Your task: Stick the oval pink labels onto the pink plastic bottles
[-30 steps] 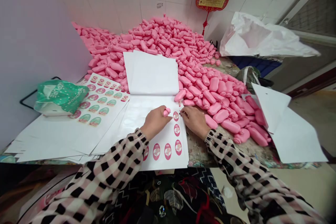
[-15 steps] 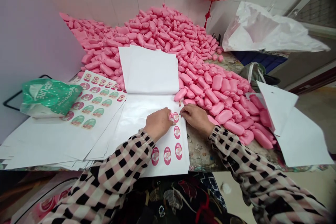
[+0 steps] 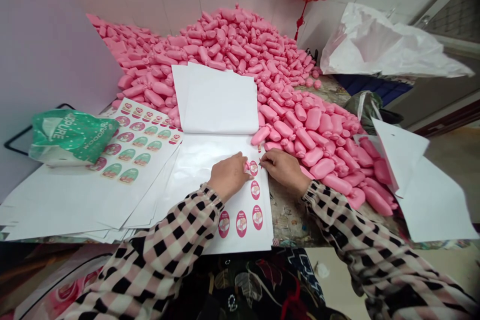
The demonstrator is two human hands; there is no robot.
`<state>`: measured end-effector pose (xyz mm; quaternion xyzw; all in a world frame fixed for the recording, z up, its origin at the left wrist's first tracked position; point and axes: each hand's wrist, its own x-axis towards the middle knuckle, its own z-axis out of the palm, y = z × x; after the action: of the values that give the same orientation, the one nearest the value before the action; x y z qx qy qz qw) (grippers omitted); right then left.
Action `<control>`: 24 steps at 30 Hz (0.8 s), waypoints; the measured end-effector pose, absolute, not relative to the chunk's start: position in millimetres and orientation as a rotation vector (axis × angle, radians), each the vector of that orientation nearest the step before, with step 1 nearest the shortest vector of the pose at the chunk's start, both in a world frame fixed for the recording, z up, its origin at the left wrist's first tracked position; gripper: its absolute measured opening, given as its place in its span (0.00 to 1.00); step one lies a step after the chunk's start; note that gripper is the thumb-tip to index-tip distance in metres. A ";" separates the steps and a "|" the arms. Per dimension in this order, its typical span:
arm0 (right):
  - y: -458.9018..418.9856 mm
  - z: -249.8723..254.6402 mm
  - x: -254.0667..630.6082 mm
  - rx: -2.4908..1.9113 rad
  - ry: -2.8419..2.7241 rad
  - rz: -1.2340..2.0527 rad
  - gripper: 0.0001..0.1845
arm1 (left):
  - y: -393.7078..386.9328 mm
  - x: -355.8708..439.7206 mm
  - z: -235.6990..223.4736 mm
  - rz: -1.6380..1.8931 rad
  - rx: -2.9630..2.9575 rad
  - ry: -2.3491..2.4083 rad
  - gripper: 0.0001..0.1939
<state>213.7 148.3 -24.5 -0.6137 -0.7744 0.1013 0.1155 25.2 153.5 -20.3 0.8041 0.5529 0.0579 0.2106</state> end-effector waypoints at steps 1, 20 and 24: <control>149.5 -24.6 214.7 -1.788 -2.277 0.318 0.10 | 153.7 25.4 -19.9 0.156 2.234 1.537 0.18; 142.3 -31.1 205.4 -1.774 -2.045 0.444 0.12 | 153.0 27.2 -17.3 0.101 2.271 1.515 0.24; 140.3 -29.4 200.6 -1.879 -1.968 0.387 0.10 | 154.2 27.6 -17.9 0.076 2.273 1.516 0.27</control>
<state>200.6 140.3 -29.4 -0.6704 -0.7023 0.1382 0.1954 27.6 154.2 -17.9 0.8143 0.5432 0.0273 0.2027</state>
